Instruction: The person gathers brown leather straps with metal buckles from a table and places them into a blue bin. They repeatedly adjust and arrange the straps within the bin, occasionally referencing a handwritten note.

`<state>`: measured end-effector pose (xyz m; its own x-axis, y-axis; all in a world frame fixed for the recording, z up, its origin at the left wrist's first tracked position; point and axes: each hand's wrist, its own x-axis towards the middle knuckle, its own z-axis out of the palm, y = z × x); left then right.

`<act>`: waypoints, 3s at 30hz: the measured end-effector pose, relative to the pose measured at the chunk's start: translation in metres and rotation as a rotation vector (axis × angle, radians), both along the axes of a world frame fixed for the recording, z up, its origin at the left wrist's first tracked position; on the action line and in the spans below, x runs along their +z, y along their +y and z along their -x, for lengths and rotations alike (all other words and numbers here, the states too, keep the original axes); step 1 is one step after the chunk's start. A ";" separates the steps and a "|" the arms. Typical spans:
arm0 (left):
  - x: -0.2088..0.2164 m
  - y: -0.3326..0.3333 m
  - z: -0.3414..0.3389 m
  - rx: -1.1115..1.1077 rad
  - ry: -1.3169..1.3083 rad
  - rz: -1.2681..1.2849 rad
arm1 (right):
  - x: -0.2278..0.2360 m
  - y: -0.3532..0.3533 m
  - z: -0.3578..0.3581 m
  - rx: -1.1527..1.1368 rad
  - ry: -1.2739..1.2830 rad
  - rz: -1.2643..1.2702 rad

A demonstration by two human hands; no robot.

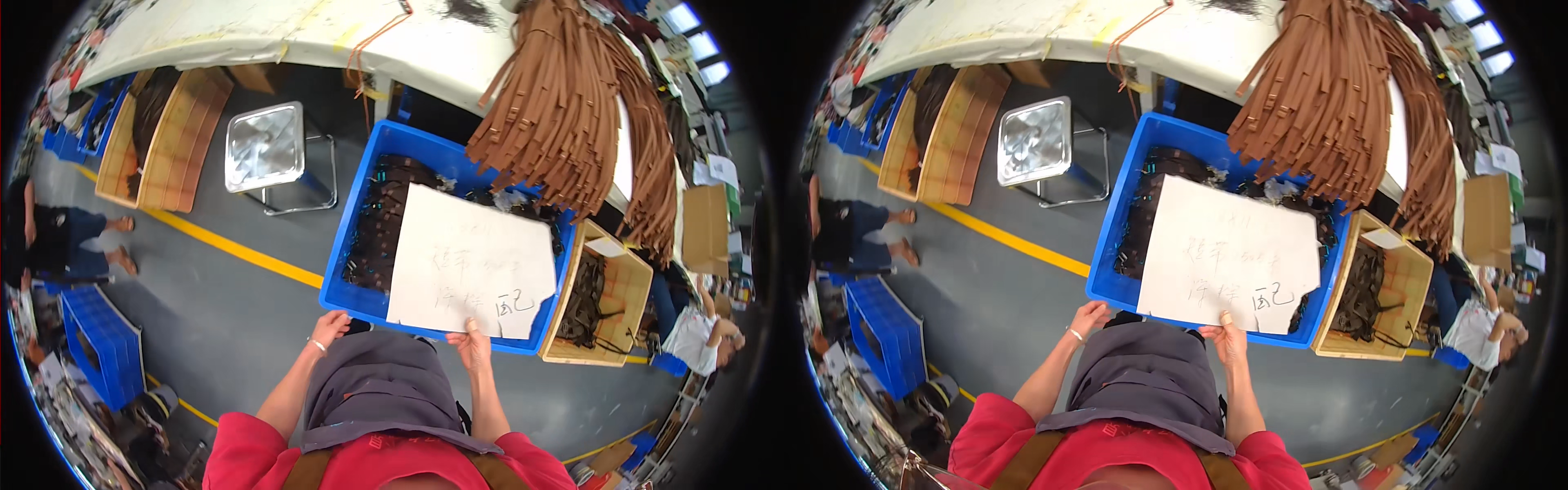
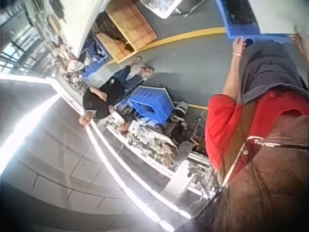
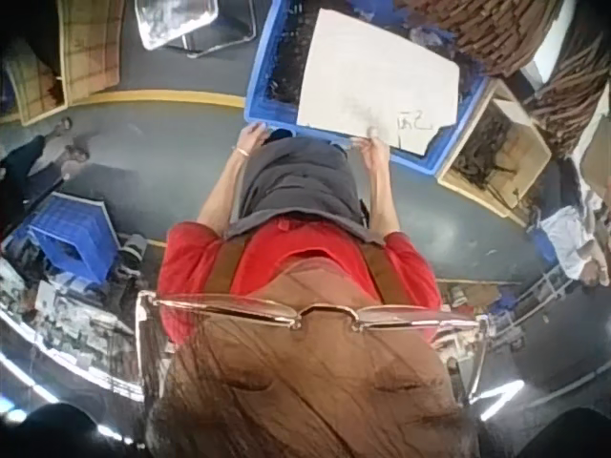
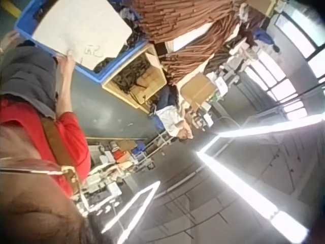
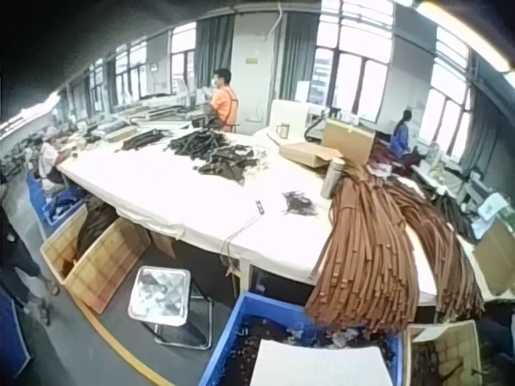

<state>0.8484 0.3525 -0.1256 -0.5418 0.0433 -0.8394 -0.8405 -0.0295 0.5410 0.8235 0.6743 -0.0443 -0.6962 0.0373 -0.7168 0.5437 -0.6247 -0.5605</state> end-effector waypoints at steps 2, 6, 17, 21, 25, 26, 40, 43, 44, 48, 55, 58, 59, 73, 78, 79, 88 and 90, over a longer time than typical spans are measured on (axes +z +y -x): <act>-0.005 -0.015 -0.011 -0.081 -0.007 0.064 | 0.033 0.005 0.010 0.024 0.104 -0.125; -0.015 -0.031 -0.045 -0.095 -0.080 0.156 | 0.055 0.032 0.067 -0.133 0.323 -0.110; -0.004 0.020 -0.119 0.099 -0.251 0.281 | 0.005 0.200 0.429 -0.292 0.421 -0.142; -0.004 0.040 -0.149 0.075 -0.236 0.359 | 0.024 0.173 0.433 -0.079 0.210 -0.328; -0.007 0.060 -0.137 0.012 -0.203 0.375 | 0.043 0.203 0.428 0.055 0.180 -0.508; -0.007 0.062 -0.132 -0.012 -0.195 0.374 | 0.051 0.206 0.423 0.077 0.164 -0.587; -0.031 0.023 -0.078 -0.055 -0.126 0.314 | 0.075 0.209 0.376 0.968 0.011 -1.540; -0.030 -0.006 -0.047 -0.160 -0.150 0.285 | 0.051 0.202 0.340 0.780 0.082 -1.553; -0.035 -0.019 -0.038 -0.177 -0.129 0.286 | 0.039 0.204 0.319 0.746 0.187 -1.473; -0.043 -0.086 0.003 -0.389 -0.055 0.331 | -0.012 0.158 0.213 0.615 0.009 -1.277; -0.019 -0.184 0.077 -0.454 -0.032 0.431 | -0.137 0.036 -0.012 0.813 -0.344 -0.994; -0.026 -0.211 0.097 -0.553 -0.095 0.484 | -0.134 -0.040 -0.034 0.743 -0.442 -0.778; -0.027 -0.215 0.100 -0.592 -0.123 0.506 | -0.131 -0.062 -0.033 0.654 -0.437 -0.715; -0.046 0.020 0.248 -1.012 0.129 0.085 | -0.234 -0.119 0.003 -0.008 -0.600 -0.279; -0.083 0.052 0.307 -1.049 0.160 0.029 | -0.340 -0.128 0.049 -0.325 -0.606 -0.407; -0.088 0.053 0.316 -1.042 0.160 0.022 | -0.367 -0.132 0.057 -0.382 -0.600 -0.460; -0.133 0.072 0.374 -1.145 0.214 -0.040 | -0.478 -0.114 0.133 -0.520 -0.823 -0.528; -0.150 0.079 0.381 -1.186 0.226 -0.064 | -0.511 -0.109 0.124 -0.445 -0.715 -0.419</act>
<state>0.4677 0.4318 -0.2752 -0.2716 0.6511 -0.7087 -0.2501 0.6633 0.7053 0.6995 0.5649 -0.5555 0.0444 0.5457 -0.8368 0.6059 -0.6807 -0.4118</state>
